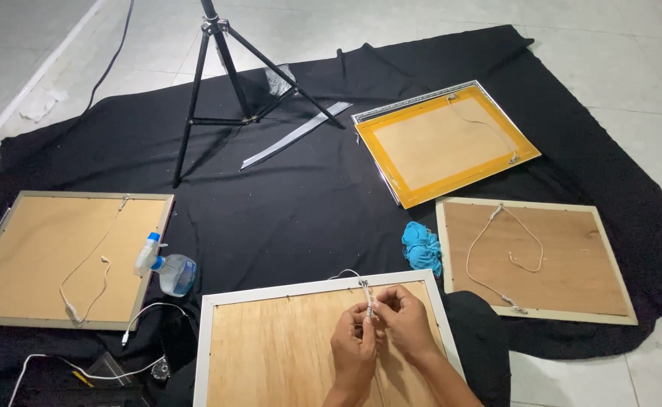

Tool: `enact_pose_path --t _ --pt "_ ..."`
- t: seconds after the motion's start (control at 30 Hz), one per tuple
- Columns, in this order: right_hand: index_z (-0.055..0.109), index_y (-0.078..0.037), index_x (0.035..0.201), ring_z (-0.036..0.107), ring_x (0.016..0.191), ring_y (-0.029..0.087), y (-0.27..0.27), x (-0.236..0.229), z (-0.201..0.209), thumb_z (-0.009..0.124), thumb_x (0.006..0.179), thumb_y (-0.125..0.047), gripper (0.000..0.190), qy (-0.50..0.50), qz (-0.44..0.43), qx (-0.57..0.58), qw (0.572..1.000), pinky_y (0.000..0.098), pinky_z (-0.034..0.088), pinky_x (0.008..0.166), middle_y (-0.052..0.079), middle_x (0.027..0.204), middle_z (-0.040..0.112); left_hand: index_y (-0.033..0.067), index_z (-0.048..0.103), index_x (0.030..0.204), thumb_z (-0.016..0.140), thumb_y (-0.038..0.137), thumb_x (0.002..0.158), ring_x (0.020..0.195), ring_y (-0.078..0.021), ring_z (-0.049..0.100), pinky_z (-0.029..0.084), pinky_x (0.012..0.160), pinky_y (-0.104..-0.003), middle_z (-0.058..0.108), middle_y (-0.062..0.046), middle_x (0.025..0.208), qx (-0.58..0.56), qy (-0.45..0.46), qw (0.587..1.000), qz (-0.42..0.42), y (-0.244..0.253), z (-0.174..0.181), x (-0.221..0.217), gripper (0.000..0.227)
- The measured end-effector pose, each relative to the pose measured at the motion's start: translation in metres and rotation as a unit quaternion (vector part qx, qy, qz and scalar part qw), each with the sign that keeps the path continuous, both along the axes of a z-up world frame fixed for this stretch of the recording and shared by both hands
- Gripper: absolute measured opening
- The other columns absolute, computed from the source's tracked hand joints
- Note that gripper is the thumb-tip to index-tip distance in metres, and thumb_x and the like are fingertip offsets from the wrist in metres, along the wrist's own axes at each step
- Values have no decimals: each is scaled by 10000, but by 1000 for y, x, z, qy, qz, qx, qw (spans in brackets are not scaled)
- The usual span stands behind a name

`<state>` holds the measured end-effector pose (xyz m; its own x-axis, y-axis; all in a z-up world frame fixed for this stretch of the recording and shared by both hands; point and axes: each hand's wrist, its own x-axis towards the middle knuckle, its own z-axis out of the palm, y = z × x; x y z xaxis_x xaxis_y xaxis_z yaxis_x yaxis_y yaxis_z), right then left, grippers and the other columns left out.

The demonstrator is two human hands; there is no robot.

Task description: Attaching and tying a hanging wire to the back of a picture frame.

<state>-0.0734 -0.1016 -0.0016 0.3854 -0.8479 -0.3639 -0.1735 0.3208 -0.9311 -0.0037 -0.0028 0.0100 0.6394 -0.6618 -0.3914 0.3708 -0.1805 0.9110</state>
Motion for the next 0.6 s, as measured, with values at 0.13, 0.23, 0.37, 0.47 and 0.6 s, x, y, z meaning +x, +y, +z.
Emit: enact_pose_path --t 0.13,0.23,0.37,0.47,0.6 --pt "687 51 913 598 707 176 -8 -9 -20 685 874 87 52 -62 -5 32 998 285 507 648 132 801 672 5 630 889 603 34 945 740 -119 675 566 677 -252 695 -70 1260 -7 -21 1000 2 0 -11 2 68" --pt "656 77 1007 582 785 229 -17 -14 -26 631 898 116 119 -121 -73 99 985 344 493 726 177 914 634 13 620 902 603 41 954 691 -111 635 534 589 -249 693 -92 1229 6 -17 1000 -6 -1 -4 2 61" --pt "590 -63 1076 521 663 139 -40 -26 -36 627 923 9 173 -232 -212 176 933 239 377 509 87 826 573 -6 605 889 619 26 946 619 -113 567 463 512 -250 685 -87 1261 1 34 999 16 -1 -3 1 66" --pt "597 -92 1053 536 669 123 -48 -26 16 617 942 -4 143 -272 -284 99 914 236 429 546 49 831 577 2 604 886 613 17 941 668 -126 598 478 536 -256 679 -81 1273 12 39 999 16 -2 1 2 57" --pt "597 -32 1093 588 734 141 -41 -9 91 614 964 18 139 -281 -284 -54 915 248 523 752 71 875 601 12 623 895 617 65 944 692 -135 616 474 537 -260 682 -75 1277 50 36 998 8 -2 15 3 72"
